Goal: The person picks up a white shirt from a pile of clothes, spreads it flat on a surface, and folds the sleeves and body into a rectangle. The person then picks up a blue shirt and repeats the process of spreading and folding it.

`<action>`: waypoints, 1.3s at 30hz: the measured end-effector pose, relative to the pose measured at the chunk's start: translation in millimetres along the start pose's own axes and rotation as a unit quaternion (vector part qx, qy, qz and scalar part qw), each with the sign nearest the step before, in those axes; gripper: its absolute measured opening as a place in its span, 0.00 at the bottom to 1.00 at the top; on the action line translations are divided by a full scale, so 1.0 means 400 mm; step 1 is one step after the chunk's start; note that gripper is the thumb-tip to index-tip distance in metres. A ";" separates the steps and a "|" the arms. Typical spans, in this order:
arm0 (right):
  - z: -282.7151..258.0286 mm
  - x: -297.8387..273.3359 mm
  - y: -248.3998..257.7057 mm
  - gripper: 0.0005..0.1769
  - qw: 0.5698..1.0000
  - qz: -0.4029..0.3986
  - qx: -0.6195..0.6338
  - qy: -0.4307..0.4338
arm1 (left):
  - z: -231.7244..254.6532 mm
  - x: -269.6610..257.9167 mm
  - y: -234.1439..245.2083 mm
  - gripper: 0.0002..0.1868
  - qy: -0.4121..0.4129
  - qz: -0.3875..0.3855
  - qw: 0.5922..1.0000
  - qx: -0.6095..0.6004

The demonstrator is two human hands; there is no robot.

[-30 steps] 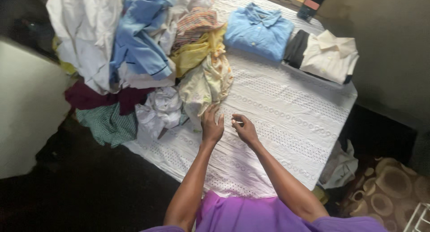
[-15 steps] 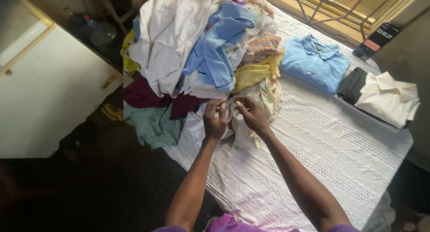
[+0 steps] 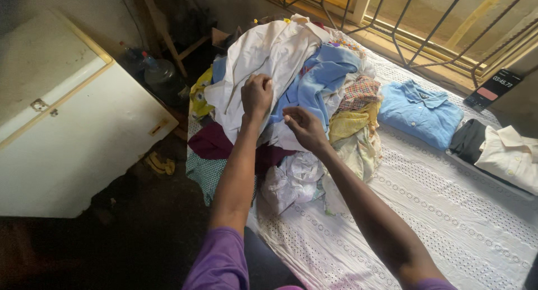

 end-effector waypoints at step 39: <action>-0.242 -0.327 -0.097 0.23 0.990 -0.127 -0.065 0.004 | 0.268 -0.689 0.290 0.24 0.165 -0.010 0.750 -0.640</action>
Point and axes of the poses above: each hand's wrist, its own x-axis towards the middle knuckle, its own y-axis out of the back of the hand, z = x × y, the point moved 1 cm from there along x, towards the middle knuckle, and after that the axes turned 4 degrees about y, right-handed, at the moved point
